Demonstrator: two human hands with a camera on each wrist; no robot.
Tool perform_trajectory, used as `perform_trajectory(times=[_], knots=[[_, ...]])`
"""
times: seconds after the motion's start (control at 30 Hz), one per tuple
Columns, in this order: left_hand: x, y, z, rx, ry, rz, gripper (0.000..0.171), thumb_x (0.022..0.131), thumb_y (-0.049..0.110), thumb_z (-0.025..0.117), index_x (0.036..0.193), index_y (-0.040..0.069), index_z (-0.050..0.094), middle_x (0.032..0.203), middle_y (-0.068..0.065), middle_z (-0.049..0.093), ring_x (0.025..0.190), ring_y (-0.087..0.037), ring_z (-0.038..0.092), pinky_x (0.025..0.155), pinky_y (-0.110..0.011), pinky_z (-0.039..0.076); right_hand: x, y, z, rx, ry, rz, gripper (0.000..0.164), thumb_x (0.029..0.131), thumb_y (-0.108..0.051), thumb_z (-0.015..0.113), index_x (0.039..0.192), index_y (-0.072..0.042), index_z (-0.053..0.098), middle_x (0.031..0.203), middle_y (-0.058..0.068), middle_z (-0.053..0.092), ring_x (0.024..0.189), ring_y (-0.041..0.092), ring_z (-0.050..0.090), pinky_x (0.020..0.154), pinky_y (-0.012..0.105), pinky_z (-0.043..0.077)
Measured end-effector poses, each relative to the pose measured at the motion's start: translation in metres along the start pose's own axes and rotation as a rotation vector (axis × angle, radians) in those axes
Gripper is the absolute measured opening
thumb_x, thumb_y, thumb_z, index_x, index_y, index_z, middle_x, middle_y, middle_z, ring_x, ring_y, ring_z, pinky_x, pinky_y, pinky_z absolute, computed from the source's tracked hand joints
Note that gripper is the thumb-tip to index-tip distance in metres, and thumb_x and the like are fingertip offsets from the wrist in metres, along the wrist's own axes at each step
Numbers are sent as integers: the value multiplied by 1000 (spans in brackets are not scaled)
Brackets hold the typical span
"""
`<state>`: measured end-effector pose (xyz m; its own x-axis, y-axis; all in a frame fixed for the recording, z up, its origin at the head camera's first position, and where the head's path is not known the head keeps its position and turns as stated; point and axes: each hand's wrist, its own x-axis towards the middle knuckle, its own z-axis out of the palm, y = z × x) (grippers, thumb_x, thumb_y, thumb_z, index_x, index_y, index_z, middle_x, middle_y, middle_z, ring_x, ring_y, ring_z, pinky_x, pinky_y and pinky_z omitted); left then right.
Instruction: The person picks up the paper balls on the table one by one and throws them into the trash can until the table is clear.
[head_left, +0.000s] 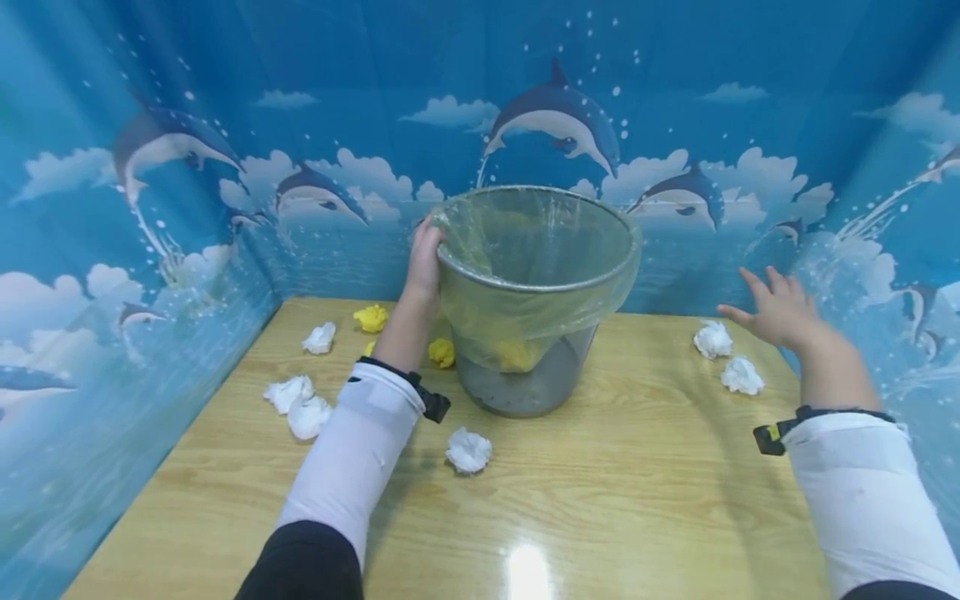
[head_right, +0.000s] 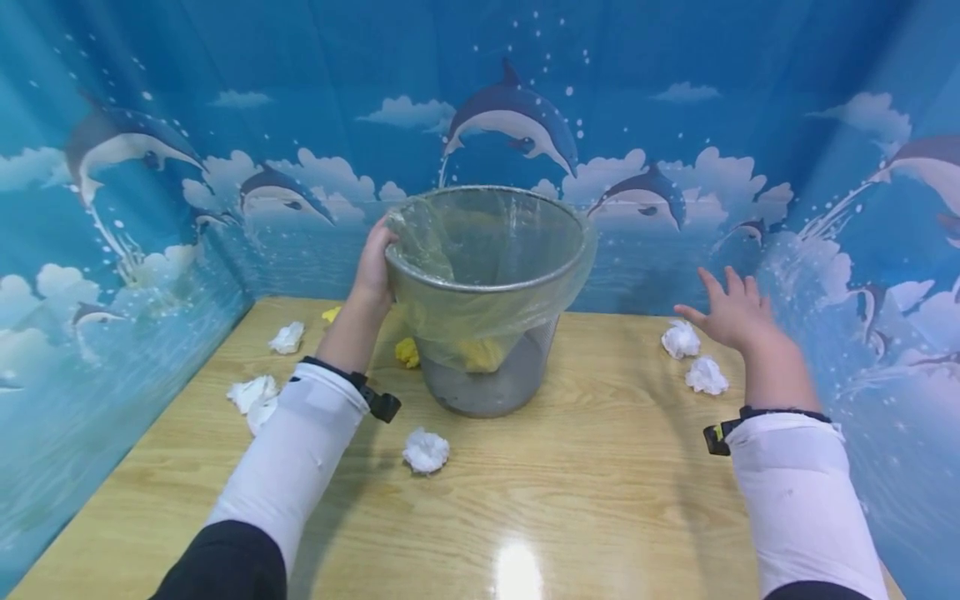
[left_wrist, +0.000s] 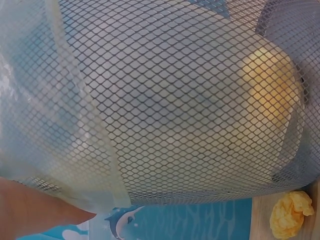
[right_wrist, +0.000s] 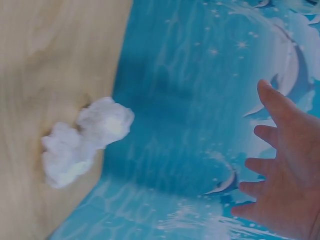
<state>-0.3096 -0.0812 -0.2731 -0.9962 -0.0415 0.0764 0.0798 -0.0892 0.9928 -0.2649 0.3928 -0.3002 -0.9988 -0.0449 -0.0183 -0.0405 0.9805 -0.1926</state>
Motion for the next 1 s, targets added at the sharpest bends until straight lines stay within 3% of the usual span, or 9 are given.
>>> perform_trajectory(times=[0.27, 0.53, 0.83, 1.0], knots=[[-2, -6, -2, 1, -10, -14, 66, 93, 19, 37, 156, 24, 16, 164, 4, 3, 151, -19, 2, 98, -38, 28, -2, 11, 32, 34, -94, 34, 98, 94, -65, 39, 153, 2, -1, 148, 45, -8, 131, 67, -7, 100, 79, 2], [-1, -4, -1, -2, -1, -5, 67, 91, 20, 37, 156, 23, 19, 164, 3, 3, 151, -20, 1, 101, -39, 27, 1, 26, 56, -4, -125, 30, 104, 91, -71, 38, 151, 7, 4, 145, 48, -1, 128, 69, -2, 100, 79, 9], [-2, -3, 0, -10, 5, 6, 68, 90, 19, 37, 156, 21, 20, 164, 1, 6, 150, -21, 3, 99, -39, 27, 2, 41, 79, 52, -107, -62, 85, 100, -50, 42, 146, 16, 15, 143, 49, 6, 128, 67, 7, 100, 76, 14], [-2, -2, 0, -13, 6, 14, 68, 89, 20, 38, 155, 21, 20, 163, 1, 6, 150, -22, 4, 100, -40, 27, 1, 43, 87, 7, -99, -80, 79, 100, -45, 45, 143, 18, 22, 140, 52, 11, 126, 68, 12, 101, 76, 17]])
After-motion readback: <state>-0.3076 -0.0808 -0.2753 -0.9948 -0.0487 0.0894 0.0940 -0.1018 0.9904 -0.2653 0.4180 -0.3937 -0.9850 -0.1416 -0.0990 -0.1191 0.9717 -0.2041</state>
